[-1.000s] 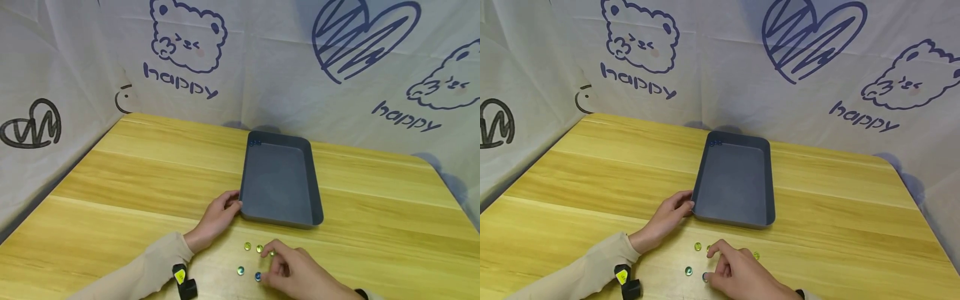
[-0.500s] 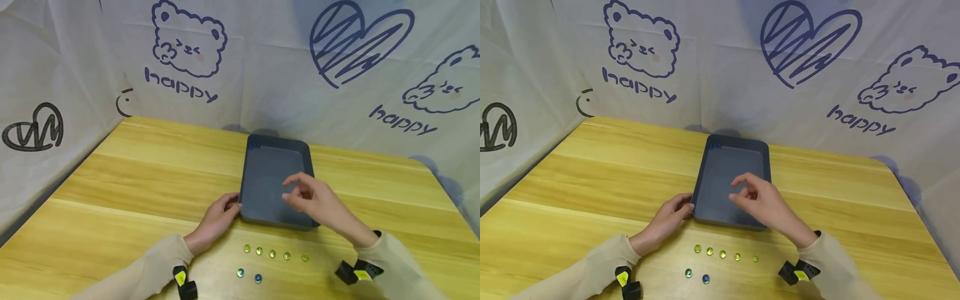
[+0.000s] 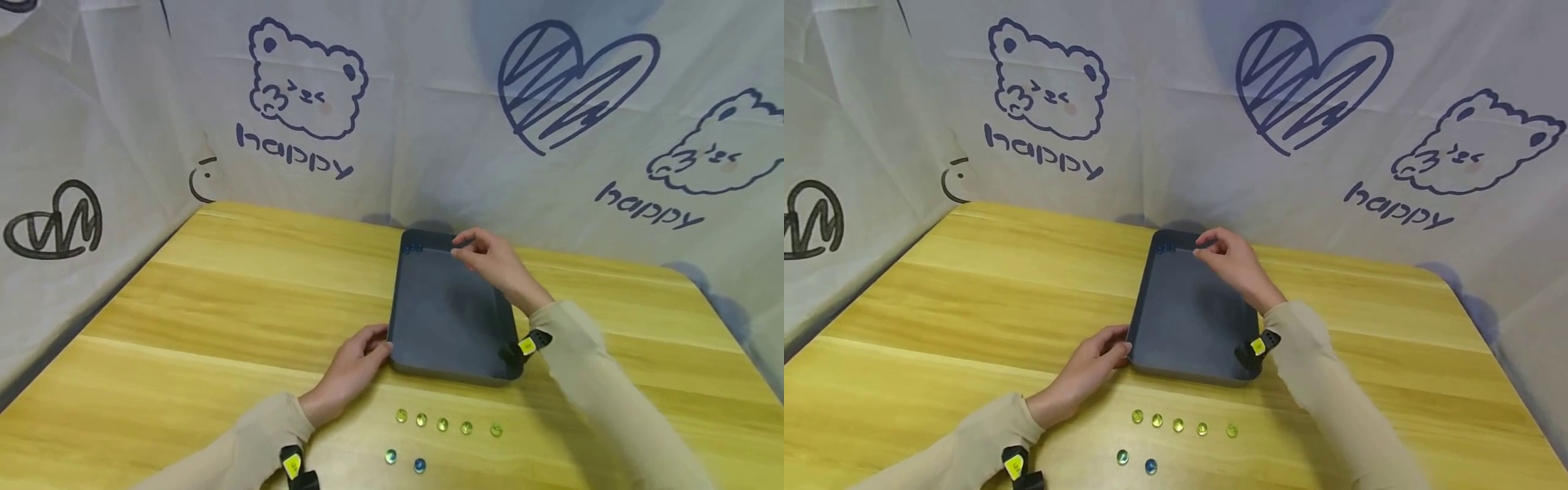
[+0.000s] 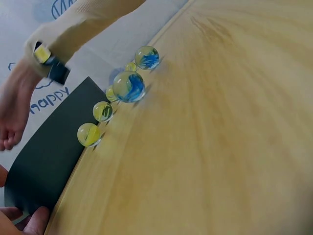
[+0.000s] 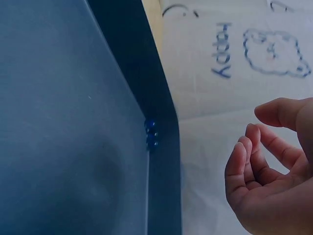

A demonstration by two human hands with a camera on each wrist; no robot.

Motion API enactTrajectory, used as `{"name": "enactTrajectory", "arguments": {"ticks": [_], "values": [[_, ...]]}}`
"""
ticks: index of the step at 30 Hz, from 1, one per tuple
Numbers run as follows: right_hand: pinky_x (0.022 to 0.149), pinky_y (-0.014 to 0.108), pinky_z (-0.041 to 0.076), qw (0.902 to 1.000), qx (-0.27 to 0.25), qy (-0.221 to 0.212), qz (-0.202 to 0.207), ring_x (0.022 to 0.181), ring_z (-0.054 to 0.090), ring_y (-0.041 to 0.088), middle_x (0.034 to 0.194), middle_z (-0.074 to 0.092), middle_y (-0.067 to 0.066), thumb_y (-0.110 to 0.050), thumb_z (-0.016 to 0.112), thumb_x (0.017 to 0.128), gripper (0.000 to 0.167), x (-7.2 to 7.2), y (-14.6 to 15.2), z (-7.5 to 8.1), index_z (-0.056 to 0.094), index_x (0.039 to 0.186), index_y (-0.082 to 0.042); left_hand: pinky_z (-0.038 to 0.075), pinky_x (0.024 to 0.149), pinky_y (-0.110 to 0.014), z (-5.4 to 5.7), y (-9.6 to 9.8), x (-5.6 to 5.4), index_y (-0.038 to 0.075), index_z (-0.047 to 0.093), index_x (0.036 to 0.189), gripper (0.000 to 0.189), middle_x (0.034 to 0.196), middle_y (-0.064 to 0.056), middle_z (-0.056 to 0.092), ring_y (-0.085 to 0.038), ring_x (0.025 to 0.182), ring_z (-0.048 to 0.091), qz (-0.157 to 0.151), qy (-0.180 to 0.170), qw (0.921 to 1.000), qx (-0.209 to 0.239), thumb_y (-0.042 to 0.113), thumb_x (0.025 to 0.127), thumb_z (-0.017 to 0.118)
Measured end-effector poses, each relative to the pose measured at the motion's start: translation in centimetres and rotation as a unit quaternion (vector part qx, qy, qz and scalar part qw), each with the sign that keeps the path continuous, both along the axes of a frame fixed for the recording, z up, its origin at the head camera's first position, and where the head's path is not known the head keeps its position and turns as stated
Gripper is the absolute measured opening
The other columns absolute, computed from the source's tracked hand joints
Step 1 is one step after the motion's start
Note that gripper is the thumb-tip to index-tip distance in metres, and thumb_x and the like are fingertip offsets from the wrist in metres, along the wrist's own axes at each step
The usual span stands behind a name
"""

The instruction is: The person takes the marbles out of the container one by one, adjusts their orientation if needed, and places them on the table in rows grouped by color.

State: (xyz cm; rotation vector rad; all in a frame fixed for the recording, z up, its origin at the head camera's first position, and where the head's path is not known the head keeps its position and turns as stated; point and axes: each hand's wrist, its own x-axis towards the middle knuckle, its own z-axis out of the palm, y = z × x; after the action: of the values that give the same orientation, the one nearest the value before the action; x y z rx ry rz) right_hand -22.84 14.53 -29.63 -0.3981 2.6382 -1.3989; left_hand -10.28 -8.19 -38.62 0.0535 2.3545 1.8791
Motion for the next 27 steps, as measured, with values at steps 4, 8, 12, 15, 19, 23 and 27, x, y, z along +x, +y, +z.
{"name": "enactTrajectory", "arguments": {"ticks": [4, 8, 12, 15, 19, 23, 27], "values": [[0.083, 0.046, 0.047, 0.9993, -0.03, -0.011, -0.021, 0.082, 0.054, 0.025, 0.091, 0.059, 0.01, -0.017, 0.058, 0.097, 0.032, -2.0, -0.9, -1.1, 0.057, 0.124, 0.001, 0.044, 0.097, -0.046, -0.1, -0.1, 0.3, -0.005, 0.05, 0.135, 0.042, 0.119, -0.016, 0.062, -0.029, 0.11, 0.057, -0.002, -0.003, 1.0, 0.0, 0.015, 0.098, 0.053], [0.089, 0.051, 0.046, 0.9971, -0.058, -0.027, -0.042, 0.09, 0.056, 0.033, 0.101, 0.06, 0.018, -0.016, 0.057, 0.097, 0.033, -3.6, -1.9, -2.3, 0.058, 0.124, 0.003, 0.044, 0.096, -0.046, -0.2, -0.1, 0.4, -0.006, 0.05, 0.135, 0.043, 0.119, -0.016, 0.062, -0.028, 0.11, 0.057, -0.004, -0.002, 1.0, 0.003, 0.016, 0.098, 0.053], [0.091, 0.05, 0.046, 0.994, -0.08, -0.052, -0.052, 0.099, 0.054, 0.041, 0.113, 0.057, 0.026, -0.016, 0.056, 0.098, 0.035, -4.8, -2.8, -3.2, 0.056, 0.127, 0.003, 0.044, 0.096, -0.045, -0.1, -0.2, 0.5, -0.006, 0.048, 0.136, 0.045, 0.121, -0.016, 0.061, -0.028, 0.111, 0.056, -0.004, -0.002, 1.0, 0.009, 0.017, 0.098, 0.053], [0.092, 0.049, 0.045, 0.9915, -0.097, -0.068, -0.054, 0.102, 0.052, 0.042, 0.12, 0.055, 0.027, -0.017, 0.054, 0.099, 0.036, -5.6, -3.3, -3.8, 0.055, 0.13, 0.003, 0.045, 0.095, -0.044, 0.0, -0.2, 0.6, -0.007, 0.048, 0.136, 0.045, 0.121, -0.017, 0.06, -0.028, 0.111, 0.056, -0.002, -0.002, 0.9999, 0.01, 0.017, 0.098, 0.053], [0.09, 0.045, 0.047, 0.9905, -0.099, -0.076, -0.057, 0.102, 0.053, 0.039, 0.123, 0.056, 0.024, -0.016, 0.054, 0.1, 0.035, -6.4, -3.7, -4.6, 0.056, 0.129, 0.002, 0.045, 0.095, -0.044, 0.1, -0.3, 0.5, -0.007, 0.047, 0.136, 0.045, 0.12, -0.016, 0.061, -0.028, 0.11, 0.056, -0.003, -0.001, 1.0, 0.007, 0.016, 0.098, 0.053], [0.085, 0.041, 0.048, 0.9907, -0.098, -0.075, -0.057, 0.095, 0.055, 0.034, 0.116, 0.058, 0.025, -0.014, 0.054, 0.099, 0.032, -7.0, -3.9, -5.4, 0.059, 0.126, 0.003, 0.046, 0.094, -0.044, 0.3, -0.3, 0.4, -0.008, 0.047, 0.136, 0.046, 0.119, -0.016, 0.061, -0.028, 0.11, 0.057, -0.006, 0.0, 0.9999, 0.009, 0.017, 0.098, 0.053], [0.078, 0.035, 0.049, 0.9935, -0.066, -0.065, -0.067, 0.083, 0.056, 0.024, 0.107, 0.061, 0.021, -0.015, 0.055, 0.098, 0.031, -7.4, -4.0, -6.3, 0.062, 0.123, 0.003, 0.045, 0.095, -0.045, 0.3, -0.2, 0.3, -0.008, 0.046, 0.136, 0.047, 0.12, -0.017, 0.061, -0.029, 0.111, 0.056, -0.011, 0.004, 0.9999, 0.011, 0.018, 0.098, 0.053]]}}
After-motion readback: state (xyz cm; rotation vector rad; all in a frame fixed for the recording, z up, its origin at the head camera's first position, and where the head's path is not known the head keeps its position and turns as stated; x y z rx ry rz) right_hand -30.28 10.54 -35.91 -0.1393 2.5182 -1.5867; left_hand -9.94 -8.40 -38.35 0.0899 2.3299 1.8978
